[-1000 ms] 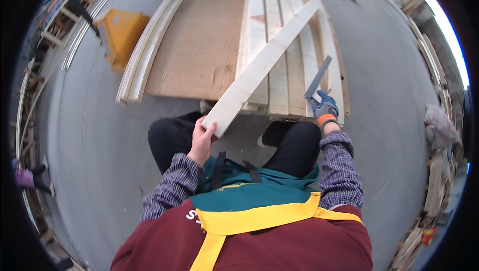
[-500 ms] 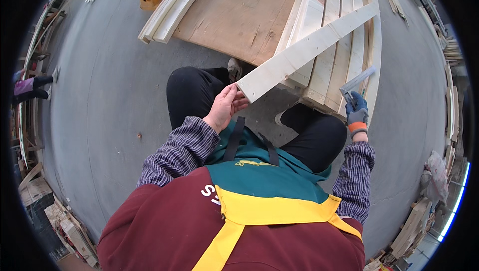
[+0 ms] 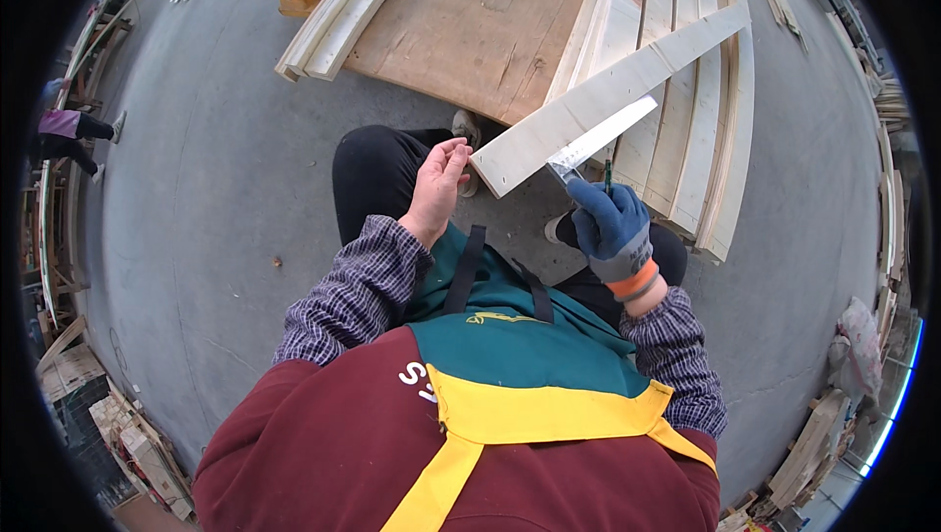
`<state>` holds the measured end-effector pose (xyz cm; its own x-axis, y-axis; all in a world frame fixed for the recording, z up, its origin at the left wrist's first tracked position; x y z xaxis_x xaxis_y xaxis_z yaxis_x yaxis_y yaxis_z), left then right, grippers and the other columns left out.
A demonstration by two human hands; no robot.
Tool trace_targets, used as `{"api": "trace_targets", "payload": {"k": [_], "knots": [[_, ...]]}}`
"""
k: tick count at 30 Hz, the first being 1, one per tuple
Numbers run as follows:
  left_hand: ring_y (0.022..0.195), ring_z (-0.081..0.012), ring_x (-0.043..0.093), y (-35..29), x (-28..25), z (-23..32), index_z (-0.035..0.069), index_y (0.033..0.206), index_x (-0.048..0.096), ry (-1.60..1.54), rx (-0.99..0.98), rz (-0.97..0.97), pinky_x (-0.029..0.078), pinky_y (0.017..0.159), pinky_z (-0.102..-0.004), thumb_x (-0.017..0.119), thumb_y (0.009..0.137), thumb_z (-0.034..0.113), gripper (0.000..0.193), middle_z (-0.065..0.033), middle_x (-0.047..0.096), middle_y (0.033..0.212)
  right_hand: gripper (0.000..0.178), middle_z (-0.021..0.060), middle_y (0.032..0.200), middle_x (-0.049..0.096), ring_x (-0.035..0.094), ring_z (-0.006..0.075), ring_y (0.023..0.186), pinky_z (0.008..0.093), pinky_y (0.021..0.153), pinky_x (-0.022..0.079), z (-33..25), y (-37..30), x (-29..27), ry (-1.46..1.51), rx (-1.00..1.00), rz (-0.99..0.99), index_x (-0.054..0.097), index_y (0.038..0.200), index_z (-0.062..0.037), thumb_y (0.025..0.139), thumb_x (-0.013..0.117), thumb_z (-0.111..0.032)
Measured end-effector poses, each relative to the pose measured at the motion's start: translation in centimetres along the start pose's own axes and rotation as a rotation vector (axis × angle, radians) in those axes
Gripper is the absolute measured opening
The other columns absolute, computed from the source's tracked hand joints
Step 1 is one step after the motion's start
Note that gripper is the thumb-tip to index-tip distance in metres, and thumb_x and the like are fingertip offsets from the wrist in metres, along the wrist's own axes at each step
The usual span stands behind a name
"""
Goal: The person kneels on the floor and repeatedly marks wooden planks using a try square and a pencil. They pick up a plank, align the square, draw a line, and place the plank back on the stack, repeating this process for multiple pieces.
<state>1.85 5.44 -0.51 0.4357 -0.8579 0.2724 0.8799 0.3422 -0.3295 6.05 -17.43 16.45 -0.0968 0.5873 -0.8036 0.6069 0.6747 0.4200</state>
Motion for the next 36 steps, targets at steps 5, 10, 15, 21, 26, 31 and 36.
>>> {"api": "trace_targets", "payload": {"k": [5, 10, 15, 21, 26, 31, 36], "knots": [[0.099, -0.0081, 0.056, -0.4, 0.0, 4.5, 0.006, 0.122, 0.056, 0.103, 0.201, 0.037, 0.046, 0.079, -0.0226, 0.052, 0.102, 0.023, 0.027, -0.0009, 0.062, 0.108, 0.039, 0.0152, 0.1, 0.065, 0.064, 0.0229, 0.097, 0.03, 0.075, 0.053, -3.2, -1.0, -4.4, 0.186, 0.123, 0.33, 0.06, 0.117, 0.0007, 0.081, 0.063, 0.013], [0.07, -0.0069, 0.057, -1.9, 1.7, 8.4, 0.002, 0.106, 0.064, -0.008, 0.073, -0.221, 0.045, 0.06, -0.0205, 0.046, 0.103, 0.036, 0.039, -0.0028, 0.064, 0.084, 0.046, 0.0129, 0.094, 0.063, 0.063, 0.0292, 0.082, 0.0347, 0.069, 0.052, -5.7, -0.5, -4.2, 0.224, -0.024, 0.158, 0.064, 0.113, -0.0045, 0.07, 0.068, 0.009], [0.061, -0.0056, 0.055, -4.6, 4.0, 8.2, 0.0, 0.1, 0.066, 0.12, -0.356, -0.51, 0.044, 0.055, -0.0188, 0.046, 0.103, 0.037, 0.042, -0.0033, 0.063, 0.075, 0.039, 0.0039, 0.092, 0.063, 0.063, 0.0231, 0.087, 0.0309, 0.072, 0.051, -9.4, -2.0, -3.3, 0.074, -0.278, -0.069, 0.069, 0.108, -0.0154, 0.07, 0.072, -0.008], [0.061, -0.005, 0.05, -4.5, 3.5, 7.1, 0.001, 0.105, 0.064, -0.125, -0.244, -0.408, 0.042, 0.057, -0.0202, 0.056, 0.099, 0.023, 0.024, -0.0002, 0.06, 0.074, 0.036, 0.0, 0.109, 0.061, 0.06, 0.0208, 0.101, 0.0419, 0.089, 0.049, -7.1, -1.5, -1.5, -0.096, -0.397, -0.11, 0.068, 0.105, -0.0282, 0.071, 0.071, -0.019], [0.059, -0.0062, 0.055, -1.5, 1.7, 4.5, 0.006, 0.096, 0.062, -0.144, -0.032, -0.053, 0.046, 0.054, -0.0207, 0.056, 0.1, 0.027, 0.022, -0.0009, 0.064, 0.078, 0.029, 0.0063, 0.098, 0.065, 0.065, 0.0202, 0.086, 0.0351, 0.076, 0.054, 1.4, -3.2, 2.3, 0.611, 0.513, 0.256, 0.062, 0.114, -0.0094, 0.086, 0.067, -0.015], [0.057, -0.005, 0.054, -1.0, 2.4, 2.4, 0.006, 0.093, 0.059, -0.03, 0.088, -0.029, 0.045, 0.051, -0.0195, 0.061, 0.097, 0.026, 0.021, 0.0, 0.063, 0.075, 0.031, 0.0077, 0.093, 0.066, 0.065, 0.0151, 0.068, 0.0261, 0.056, 0.053, 1.8, -7.2, 12.5, 1.41, 1.268, 0.215, 0.056, 0.12, -0.0062, 0.092, 0.064, -0.02], [0.055, -0.0046, 0.053, -0.5, 2.4, 2.9, 0.006, 0.091, 0.059, 0.052, 0.077, -0.068, 0.042, 0.048, -0.0185, 0.062, 0.096, 0.028, 0.023, 0.0009, 0.06, 0.071, 0.033, 0.0093, 0.093, 0.067, 0.066, 0.0171, 0.067, 0.0264, 0.054, 0.053, 1.8, -7.2, 15.1, 1.317, 1.43, 0.305, 0.054, 0.122, -0.0043, 0.092, 0.061, -0.015]]}}
Point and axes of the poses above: each hand's wrist, its own y-axis towards the middle knuckle, its own x-axis out of the palm, z = x × y, the point moved 5 cm from there along y, towards the middle knuckle
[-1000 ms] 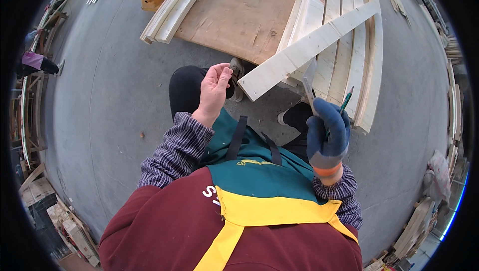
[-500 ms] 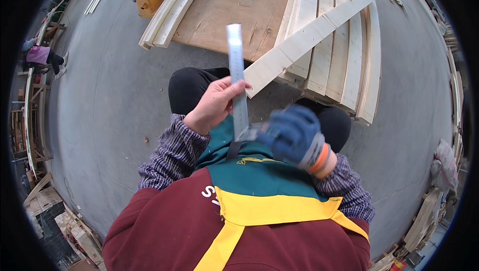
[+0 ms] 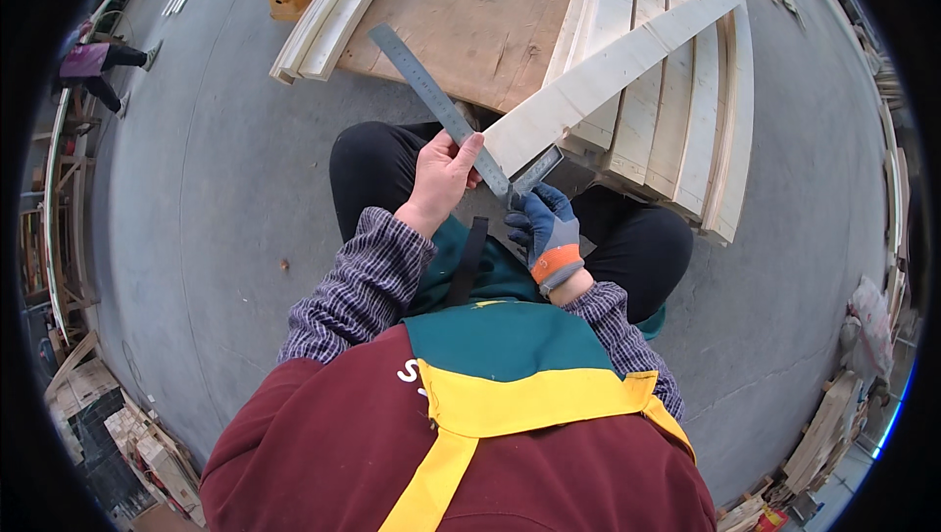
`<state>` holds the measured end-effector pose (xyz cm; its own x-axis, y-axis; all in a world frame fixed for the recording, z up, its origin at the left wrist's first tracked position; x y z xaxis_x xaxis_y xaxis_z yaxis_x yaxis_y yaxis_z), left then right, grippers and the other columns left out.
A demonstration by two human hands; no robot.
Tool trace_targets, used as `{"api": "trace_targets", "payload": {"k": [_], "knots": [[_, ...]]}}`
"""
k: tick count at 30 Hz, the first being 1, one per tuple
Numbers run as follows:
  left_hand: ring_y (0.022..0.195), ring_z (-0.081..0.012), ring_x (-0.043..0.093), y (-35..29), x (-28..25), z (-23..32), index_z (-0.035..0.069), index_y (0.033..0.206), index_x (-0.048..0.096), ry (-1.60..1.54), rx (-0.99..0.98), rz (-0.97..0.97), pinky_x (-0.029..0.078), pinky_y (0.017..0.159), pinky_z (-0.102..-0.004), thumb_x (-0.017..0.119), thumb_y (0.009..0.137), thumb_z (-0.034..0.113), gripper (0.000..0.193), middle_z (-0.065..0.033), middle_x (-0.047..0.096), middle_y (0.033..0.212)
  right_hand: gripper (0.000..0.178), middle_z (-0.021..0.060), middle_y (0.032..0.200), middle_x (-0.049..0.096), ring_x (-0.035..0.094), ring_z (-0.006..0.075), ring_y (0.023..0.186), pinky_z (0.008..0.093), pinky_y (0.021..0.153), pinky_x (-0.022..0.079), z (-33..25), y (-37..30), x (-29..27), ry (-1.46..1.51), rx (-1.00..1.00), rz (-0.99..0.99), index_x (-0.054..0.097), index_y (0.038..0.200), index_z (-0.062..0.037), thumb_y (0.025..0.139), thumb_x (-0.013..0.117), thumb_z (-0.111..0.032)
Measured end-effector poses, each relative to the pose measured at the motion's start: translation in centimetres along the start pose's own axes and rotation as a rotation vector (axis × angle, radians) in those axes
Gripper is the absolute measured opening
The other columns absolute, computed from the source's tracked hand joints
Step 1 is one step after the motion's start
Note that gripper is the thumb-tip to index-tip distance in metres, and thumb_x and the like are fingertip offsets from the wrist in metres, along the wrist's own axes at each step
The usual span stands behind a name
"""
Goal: The person kneels on the floor and repeatedly marks wooden planks using a try square and a pencil. They pick up a plank, align the square, draw a line, and place the plank back on the stack, repeating this process for multiple pieces.
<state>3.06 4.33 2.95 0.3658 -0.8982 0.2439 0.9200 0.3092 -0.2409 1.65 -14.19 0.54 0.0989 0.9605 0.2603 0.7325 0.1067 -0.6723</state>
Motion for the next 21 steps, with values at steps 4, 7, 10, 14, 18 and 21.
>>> {"api": "trace_targets", "payload": {"k": [4, 7, 10, 14, 18, 21], "knots": [[0.052, -0.0044, 0.05, 0.3, -0.2, -0.2, 0.005, 0.091, 0.059, 0.016, -0.036, 0.008, 0.039, 0.045, -0.0195, 0.064, 0.095, 0.029, 0.025, 0.0023, 0.058, 0.068, 0.029, 0.009, 0.091, 0.066, 0.065, 0.0166, 0.062, 0.0257, 0.051, 0.052, -0.5, 0.3, 0.5, 0.0, -0.101, 0.008, 0.055, 0.119, -0.0037, 0.092, 0.059, -0.014], [0.054, -0.0058, 0.048, 0.8, -1.1, -0.2, 0.003, 0.088, 0.058, 0.278, 0.068, 0.052, 0.04, 0.047, -0.0224, 0.066, 0.094, 0.029, 0.028, 0.0038, 0.055, 0.065, 0.027, 0.0079, 0.089, 0.066, 0.064, 0.0156, 0.06, 0.026, 0.049, 0.051, -0.2, 0.6, 1.0, 0.028, -0.066, -0.058, 0.057, 0.117, -0.0043, 0.092, 0.059, -0.014], [0.062, -0.0075, 0.05, 0.4, -2.5, -1.1, 0.0, 0.101, 0.06, 0.493, 0.123, 0.129, 0.043, 0.054, -0.0247, 0.068, 0.092, 0.029, 0.031, 0.003, 0.056, 0.07, 0.026, 0.0062, 0.087, 0.066, 0.063, 0.0154, 0.06, 0.0266, 0.048, 0.05, -0.6, 1.1, 1.2, 0.035, -0.107, -0.041, 0.059, 0.116, -0.005, 0.092, 0.06, -0.016], [0.111, -0.0135, 0.057, -1.6, -1.2, -5.2, 0.001, 0.142, 0.039, -0.252, -0.04, -0.019, 0.045, 0.1, -0.0292, 0.064, 0.095, 0.019, 0.056, -0.0071, 0.058, 0.123, 0.026, 0.0076, 0.084, 0.067, 0.062, 0.0148, 0.056, 0.0268, 0.046, 0.052, -1.6, 1.3, 1.5, 0.016, -0.221, 0.004, 0.06, 0.114, -0.002, 0.093, 0.06, -0.017], [0.109, -0.0129, 0.059, -1.6, -0.3, -7.1, 0.006, 0.141, 0.043, -0.361, -0.146, -0.132, 0.049, 0.095, -0.0292, 0.058, 0.098, 0.021, 0.048, -0.0048, 0.06, 0.125, 0.026, 0.0073, 0.086, 0.067, 0.063, 0.0146, 0.057, 0.0268, 0.047, 0.053, -1.6, 1.0, 1.9, 0.0, -0.209, 0.003, 0.06, 0.115, -0.0024, 0.093, 0.06, -0.017], [0.106, -0.013, 0.062, -1.1, -0.3, -7.6, 0.006, 0.14, 0.044, -0.447, -0.279, -0.167, 0.052, 0.091, -0.028, 0.058, 0.098, 0.022, 0.047, -0.0044, 0.061, 0.124, 0.027, 0.0067, 0.086, 0.067, 0.063, 0.0141, 0.058, 0.0267, 0.049, 0.053, -1.6, 1.1, 1.9, -0.004, -0.224, 0.001, 0.06, 0.115, -0.0027, 0.093, 0.061, -0.018]]}}
Point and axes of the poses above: each hand's wrist, its own y-axis towards the middle knuckle, its own x-axis out of the palm, z = x × y, the point moved 5 cm from there along y, towards the middle knuckle
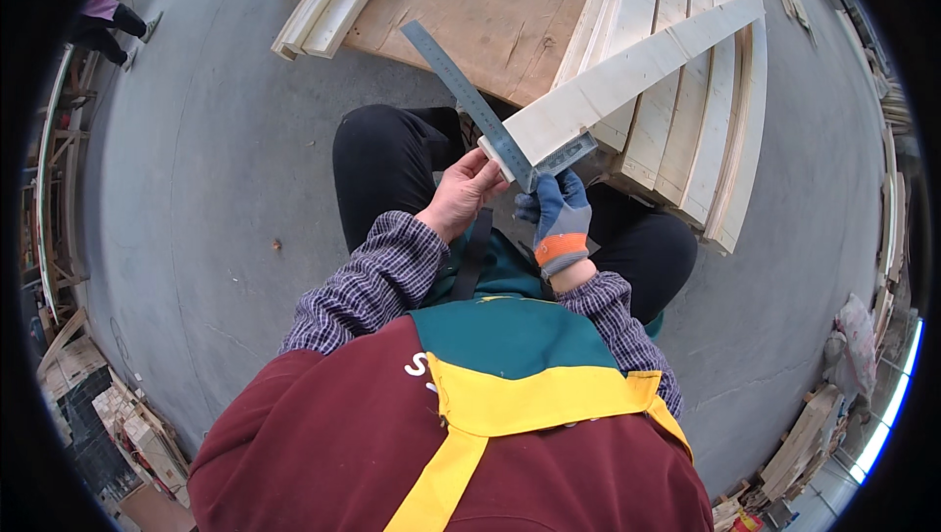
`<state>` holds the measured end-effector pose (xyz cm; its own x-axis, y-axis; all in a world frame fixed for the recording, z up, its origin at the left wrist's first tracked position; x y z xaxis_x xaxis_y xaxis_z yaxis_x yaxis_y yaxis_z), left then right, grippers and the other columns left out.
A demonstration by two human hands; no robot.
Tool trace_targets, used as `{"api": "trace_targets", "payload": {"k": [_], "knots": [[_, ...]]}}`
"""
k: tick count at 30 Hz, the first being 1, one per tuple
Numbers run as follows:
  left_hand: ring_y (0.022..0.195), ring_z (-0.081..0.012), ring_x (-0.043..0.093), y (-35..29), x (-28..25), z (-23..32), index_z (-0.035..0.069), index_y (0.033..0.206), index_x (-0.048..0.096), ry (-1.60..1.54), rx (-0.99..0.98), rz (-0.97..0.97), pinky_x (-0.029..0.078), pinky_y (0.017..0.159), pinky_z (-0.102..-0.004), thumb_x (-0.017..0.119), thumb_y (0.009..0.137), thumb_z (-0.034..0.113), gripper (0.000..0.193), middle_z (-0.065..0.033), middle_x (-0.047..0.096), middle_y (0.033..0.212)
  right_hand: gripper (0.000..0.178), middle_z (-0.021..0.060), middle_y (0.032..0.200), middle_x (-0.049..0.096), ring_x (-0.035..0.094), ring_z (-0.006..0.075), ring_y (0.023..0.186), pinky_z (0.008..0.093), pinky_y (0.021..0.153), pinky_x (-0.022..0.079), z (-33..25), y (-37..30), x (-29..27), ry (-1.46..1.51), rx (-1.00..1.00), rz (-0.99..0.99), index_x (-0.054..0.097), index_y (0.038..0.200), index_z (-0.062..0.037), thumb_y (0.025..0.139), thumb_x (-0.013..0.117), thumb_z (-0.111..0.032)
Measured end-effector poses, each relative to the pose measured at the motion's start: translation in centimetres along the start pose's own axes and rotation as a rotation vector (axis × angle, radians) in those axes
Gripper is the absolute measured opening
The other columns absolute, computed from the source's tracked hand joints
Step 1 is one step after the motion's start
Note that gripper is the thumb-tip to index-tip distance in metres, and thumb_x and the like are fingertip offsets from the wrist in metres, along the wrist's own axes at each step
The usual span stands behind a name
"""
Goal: The person kneels on the floor and repeatedly marks wooden planks using a try square and a pencil. They pick up a plank, align the square, draw a line, and place the plank back on the stack, repeating this process for multiple pieces.
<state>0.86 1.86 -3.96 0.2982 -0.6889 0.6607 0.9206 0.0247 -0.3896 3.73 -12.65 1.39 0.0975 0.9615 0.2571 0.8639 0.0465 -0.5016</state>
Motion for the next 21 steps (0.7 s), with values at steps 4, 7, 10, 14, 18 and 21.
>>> {"api": "trace_targets", "payload": {"k": [4, 7, 10, 14, 18, 21], "knots": [[0.106, -0.0147, 0.063, 0.0, 0.1, 0.0, 0.005, 0.138, 0.045, -0.029, -0.062, -0.003, 0.052, 0.092, -0.0281, 0.058, 0.098, 0.023, 0.046, -0.004, 0.061, 0.124, 0.027, 0.0056, 0.087, 0.068, 0.063, 0.0135, 0.058, 0.0268, 0.05, 0.054, 0.3, 0.5, -0.3, 0.0, 0.054, -0.054, 0.06, 0.114, -0.0031, 0.093, 0.062, -0.019], [0.107, -0.015, 0.063, -0.4, 0.5, 0.5, 0.005, 0.137, 0.046, 0.008, -0.018, -0.03, 0.052, 0.092, -0.0275, 0.059, 0.097, 0.029, 0.048, -0.0044, 0.061, 0.124, 0.025, 0.0052, 0.087, 0.068, 0.064, 0.0132, 0.06, 0.0264, 0.052, 0.054, 0.3, 0.6, -0.6, -0.026, 0.052, -0.071, 0.06, 0.112, -0.0033, 0.093, 0.062, -0.019], [0.109, -0.0148, 0.062, -0.5, 0.9, 1.2, 0.006, 0.138, 0.045, 0.033, -0.071, 0.028, 0.051, 0.092, -0.0258, 0.061, 0.095, 0.035, 0.053, -0.0047, 0.06, 0.125, 0.024, 0.0052, 0.087, 0.067, 0.063, 0.013, 0.062, 0.0253, 0.052, 0.052, -0.1, 0.2, -0.9, -0.031, 0.111, -0.039, 0.06, 0.111, -0.0036, 0.093, 0.062, -0.019], [0.078, -0.0097, 0.062, 1.1, 2.1, 3.6, 0.005, 0.12, 0.052, 0.163, 0.071, 0.199, 0.051, 0.064, -0.0232, 0.063, 0.094, 0.023, 0.033, -0.0032, 0.064, 0.097, 0.024, 0.0053, 0.088, 0.065, 0.061, 0.0131, 0.065, 0.0249, 0.056, 0.05, -1.3, 0.1, -1.3, 0.02, 0.136, -0.227, 0.059, 0.112, -0.003, 0.094, 0.06, -0.018], [0.092, -0.0132, 0.061, 3.1, 3.2, 5.4, 0.004, 0.114, 0.058, 0.223, 0.08, 0.256, 0.049, 0.083, -0.027, 0.062, 0.092, 0.007, 0.022, -0.0039, 0.065, 0.101, 0.029, 0.0087, 0.092, 0.067, 0.064, 0.0165, 0.07, 0.0283, 0.06, 0.052, 0.5, 3.3, -5.5, -0.17, 0.228, -0.317, 0.061, 0.114, -0.0028, 0.091, 0.062, -0.019], [0.095, -0.0159, 0.062, 4.6, 3.1, 7.3, 0.004, 0.109, 0.059, 0.199, 0.078, 0.264, 0.049, 0.086, -0.0296, 0.058, 0.096, 0.01, 0.014, -0.0075, 0.067, 0.103, 0.027, 0.0088, 0.095, 0.068, 0.066, 0.0209, 0.081, 0.0314, 0.07, 0.053, 5.8, 9.3, -8.8, -0.614, 0.123, -0.359, 0.063, 0.113, -0.0054, 0.09, 0.061, -0.017]]}}
Point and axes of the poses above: each hand's wrist, its own y-axis towards the middle knuckle, its own x-axis out of the palm, z = x × y, the point moved 5 cm from there along y, towards the middle knuckle
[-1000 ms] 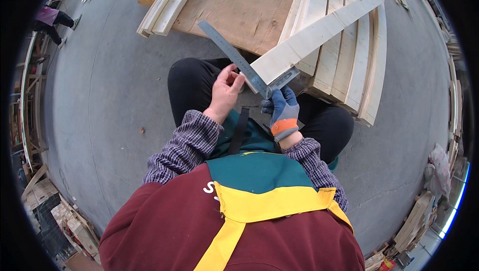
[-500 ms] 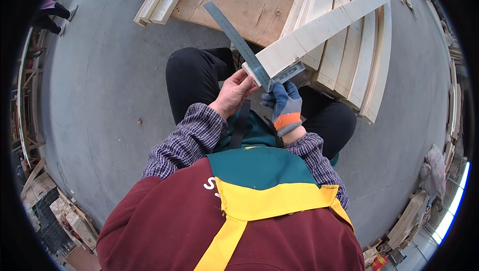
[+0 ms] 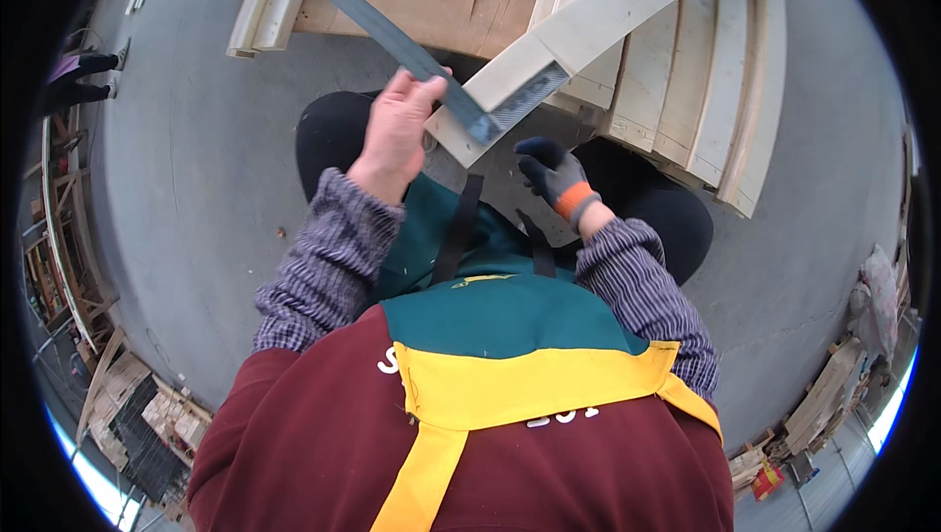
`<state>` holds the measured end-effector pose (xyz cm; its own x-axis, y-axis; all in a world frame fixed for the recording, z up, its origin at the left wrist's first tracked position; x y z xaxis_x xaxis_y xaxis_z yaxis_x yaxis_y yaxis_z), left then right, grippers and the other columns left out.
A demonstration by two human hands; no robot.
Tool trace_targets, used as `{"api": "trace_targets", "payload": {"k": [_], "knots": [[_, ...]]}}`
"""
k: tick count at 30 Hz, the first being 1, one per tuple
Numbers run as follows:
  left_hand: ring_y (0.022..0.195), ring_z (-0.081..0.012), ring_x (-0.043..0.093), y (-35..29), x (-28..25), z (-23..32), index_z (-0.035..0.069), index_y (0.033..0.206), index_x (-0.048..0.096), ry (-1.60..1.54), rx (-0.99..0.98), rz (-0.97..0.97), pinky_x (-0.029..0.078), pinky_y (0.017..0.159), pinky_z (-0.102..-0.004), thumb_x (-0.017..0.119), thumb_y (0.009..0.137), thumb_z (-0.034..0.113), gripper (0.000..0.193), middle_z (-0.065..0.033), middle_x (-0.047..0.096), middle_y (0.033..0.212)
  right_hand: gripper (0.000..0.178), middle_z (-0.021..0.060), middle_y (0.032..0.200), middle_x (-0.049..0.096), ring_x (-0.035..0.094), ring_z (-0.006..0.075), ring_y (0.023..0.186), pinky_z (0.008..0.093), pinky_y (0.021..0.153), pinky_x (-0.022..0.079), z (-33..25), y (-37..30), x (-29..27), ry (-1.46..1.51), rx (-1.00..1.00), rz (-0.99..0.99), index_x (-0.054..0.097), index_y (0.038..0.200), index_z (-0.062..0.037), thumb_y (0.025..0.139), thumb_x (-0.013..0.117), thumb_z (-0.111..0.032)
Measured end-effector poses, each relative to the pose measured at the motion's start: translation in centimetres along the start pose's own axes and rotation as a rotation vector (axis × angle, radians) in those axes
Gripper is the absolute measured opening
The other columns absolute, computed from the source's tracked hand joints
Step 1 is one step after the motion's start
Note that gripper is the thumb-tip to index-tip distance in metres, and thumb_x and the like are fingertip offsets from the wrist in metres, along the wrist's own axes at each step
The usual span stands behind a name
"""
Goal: The person kneels on the floor and repeatedly marks wooden planks using a try square and a pencil. They pick up a plank, align the square, draw a line, and place the plank back on the stack, repeating this process for multiple pieces.
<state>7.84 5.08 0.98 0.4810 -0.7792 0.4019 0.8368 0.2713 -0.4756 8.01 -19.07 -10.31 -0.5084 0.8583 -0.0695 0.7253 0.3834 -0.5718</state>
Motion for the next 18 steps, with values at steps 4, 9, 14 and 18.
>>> {"api": "trace_targets", "payload": {"k": [4, 9, 14, 18], "knots": [[0.101, -0.0308, 0.065, 2.0, -1.1, 4.8, 0.003, 0.099, 0.056, -0.126, 0.173, -0.009, 0.048, 0.096, -0.0396, 0.048, 0.1, 0.014, 0.014, -0.0151, 0.069, 0.096, 0.027, 0.0138, 0.109, 0.068, 0.064, 0.0355, 0.101, 0.0437, 0.087, 0.051, 8.1, 6.5, 1.7, -0.667, 0.129, -0.156, 0.069, 0.106, -0.0128, 0.084, 0.063, -0.027], [0.075, -0.0199, 0.061, 4.2, -8.2, 13.8, 0.0, 0.112, 0.052, -0.007, 0.474, 0.329, 0.054, 0.084, -0.0389, 0.042, 0.103, 0.019, 0.024, -0.0067, 0.061, 0.084, 0.029, 0.0128, 0.108, 0.069, 0.065, 0.032, 0.1, 0.0421, 0.085, 0.051, 11.9, 7.8, 5.4, -1.175, 0.163, -0.256, 0.068, 0.107, -0.012, 0.088, 0.059, -0.032], [0.072, -0.0164, 0.057, 5.5, -22.1, 12.9, 0.002, 0.105, 0.051, 0.231, 0.631, 0.702, 0.052, 0.077, -0.0363, 0.044, 0.102, 0.02, 0.019, -0.0052, 0.057, 0.084, 0.029, 0.0127, 0.108, 0.069, 0.065, 0.0314, 0.1, 0.0417, 0.085, 0.051, 12.7, 8.6, 4.4, -1.121, 0.187, -0.223, 0.068, 0.107, -0.0116, 0.089, 0.059, -0.032], [0.071, -0.0131, 0.054, 5.6, -35.4, 1.1, 0.002, 0.101, 0.055, 0.825, 0.138, 1.041, 0.046, 0.065, -0.0306, 0.055, 0.098, 0.025, 0.023, -0.0043, 0.056, 0.082, 0.029, 0.0126, 0.108, 0.069, 0.065, 0.031, 0.1, 0.0414, 0.085, 0.051, 13.3, 7.2, 2.7, -0.992, 0.215, -0.187, 0.068, 0.107, -0.0113, 0.089, 0.059, -0.032]]}}
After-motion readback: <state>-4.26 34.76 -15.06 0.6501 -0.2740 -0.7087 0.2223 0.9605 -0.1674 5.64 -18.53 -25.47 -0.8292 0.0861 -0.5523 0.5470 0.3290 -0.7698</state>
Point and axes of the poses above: each hand's wrist, its own y-axis towards the middle knuckle, its own x-axis out of the palm, z = x × y, the point moved 5 cm from there along y, towards the middle knuckle
